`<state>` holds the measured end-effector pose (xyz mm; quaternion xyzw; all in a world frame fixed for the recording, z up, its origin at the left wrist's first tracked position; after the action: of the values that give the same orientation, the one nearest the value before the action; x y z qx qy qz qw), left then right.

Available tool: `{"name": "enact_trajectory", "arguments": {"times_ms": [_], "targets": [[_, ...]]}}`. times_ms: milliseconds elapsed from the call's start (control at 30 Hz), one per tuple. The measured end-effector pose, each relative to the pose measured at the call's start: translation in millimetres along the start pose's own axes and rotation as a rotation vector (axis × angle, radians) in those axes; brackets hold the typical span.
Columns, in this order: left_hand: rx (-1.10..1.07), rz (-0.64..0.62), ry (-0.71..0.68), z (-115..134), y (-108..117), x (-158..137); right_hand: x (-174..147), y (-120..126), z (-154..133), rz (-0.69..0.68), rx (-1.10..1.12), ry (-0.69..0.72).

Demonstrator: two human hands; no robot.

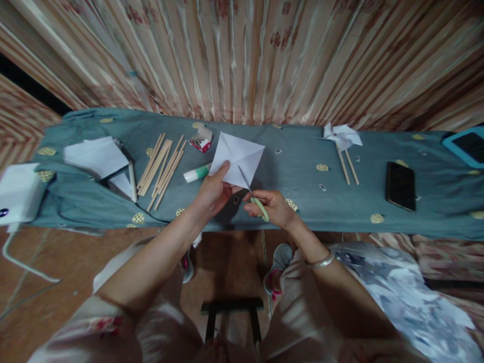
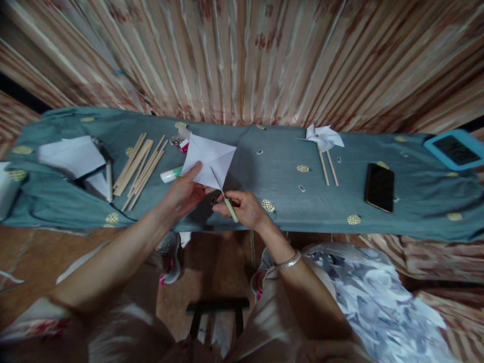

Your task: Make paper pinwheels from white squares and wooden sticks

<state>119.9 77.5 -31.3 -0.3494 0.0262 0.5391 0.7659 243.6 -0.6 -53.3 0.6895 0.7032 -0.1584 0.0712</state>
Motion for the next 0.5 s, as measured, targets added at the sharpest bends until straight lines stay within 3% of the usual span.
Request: {"name": "enact_trajectory", "arguments": {"times_ms": [500], "targets": [[-0.025, 0.047, -0.023, 3.2, 2.4, -0.1, 1.6, -3.2, -0.3, 0.014, 0.027, 0.043]]}}
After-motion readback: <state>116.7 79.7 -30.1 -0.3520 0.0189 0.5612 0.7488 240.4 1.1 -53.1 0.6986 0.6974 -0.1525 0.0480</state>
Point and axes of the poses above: each hand's wrist, its own x-axis towards the middle knuckle, its own y-axis out of the back of the hand, z = x × y, the point moved 4 cm from there along x, towards the middle knuckle, and after that the axes turned 1 degree about x, right-handed, at the moved point
